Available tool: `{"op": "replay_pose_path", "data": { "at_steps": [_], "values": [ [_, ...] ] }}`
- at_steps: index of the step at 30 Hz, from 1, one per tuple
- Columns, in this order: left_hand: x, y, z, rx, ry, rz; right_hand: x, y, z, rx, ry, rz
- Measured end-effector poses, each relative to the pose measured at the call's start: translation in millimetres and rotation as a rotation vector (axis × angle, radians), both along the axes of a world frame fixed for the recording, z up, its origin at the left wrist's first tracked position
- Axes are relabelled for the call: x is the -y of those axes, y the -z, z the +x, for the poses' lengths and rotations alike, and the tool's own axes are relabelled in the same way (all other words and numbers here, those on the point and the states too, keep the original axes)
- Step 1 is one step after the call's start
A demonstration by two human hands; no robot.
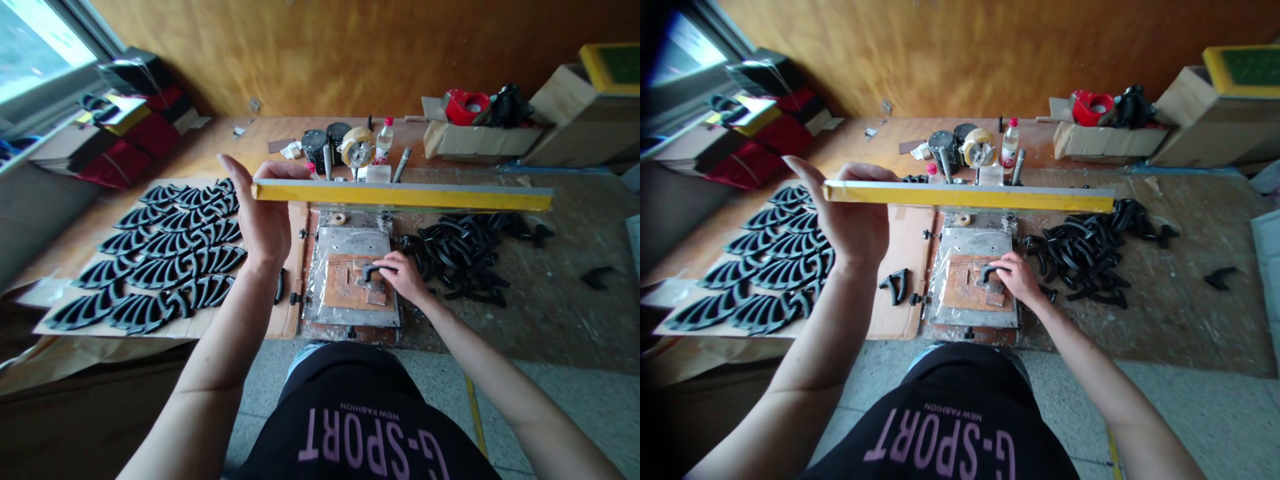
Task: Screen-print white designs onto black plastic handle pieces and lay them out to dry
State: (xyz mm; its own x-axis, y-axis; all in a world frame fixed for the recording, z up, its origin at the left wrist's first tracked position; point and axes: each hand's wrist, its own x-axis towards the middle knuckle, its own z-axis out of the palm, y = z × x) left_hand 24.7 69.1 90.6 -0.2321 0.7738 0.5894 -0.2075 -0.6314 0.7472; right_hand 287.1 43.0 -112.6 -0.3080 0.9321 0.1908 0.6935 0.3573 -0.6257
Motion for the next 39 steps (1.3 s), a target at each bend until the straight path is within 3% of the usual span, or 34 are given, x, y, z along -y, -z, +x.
{"op": "replay_pose_path", "data": {
  "at_steps": [2,5,10,15,17,20,22,25,27,30,34,39],
  "values": [
    [-2.8,4.0,-1.3,0.014,0.024,-0.004,10.7,14.8,-25.0,0.030,-0.073,-0.009],
    [-5.6,8.1,-4.1,0.019,0.032,-0.025,20.5,27.0,-40.2,0.182,-0.050,0.020],
    [-7.5,4.6,-2.1,0.019,-0.014,-0.083,18.7,18.9,-44.3,0.262,-0.096,0.111],
    [-3.0,6.7,0.1,-0.002,0.047,-0.168,16.2,23.8,-68.7,0.294,-0.335,0.161],
    [3.8,16.4,-2.9,-0.031,0.071,-0.186,21.3,25.5,-69.1,0.303,-0.446,0.132],
    [20.1,36.1,-8.4,-0.097,0.068,-0.236,30.1,19.8,-48.7,0.203,-0.618,0.049],
    [31.0,47.2,-10.2,-0.124,0.031,-0.249,30.7,12.1,-27.8,0.128,-0.552,0.031],
    [38.1,54.1,-9.0,-0.115,-0.003,-0.240,19.5,1.9,-6.5,0.133,-0.163,0.070],
    [35.0,52.7,-7.1,-0.083,0.001,-0.238,9.0,-0.2,-7.1,0.165,-0.038,0.072],
    [25.8,46.9,-4.6,-0.057,0.004,-0.229,1.3,6.2,-27.3,0.192,-0.188,0.073],
    [19.4,41.1,-3.1,-0.033,0.007,-0.234,14.3,25.4,-54.5,0.314,-0.381,0.123],
    [17.5,39.9,-3.0,-0.033,0.034,-0.236,26.1,38.2,-55.0,0.356,-0.532,0.171]
  ]
}}
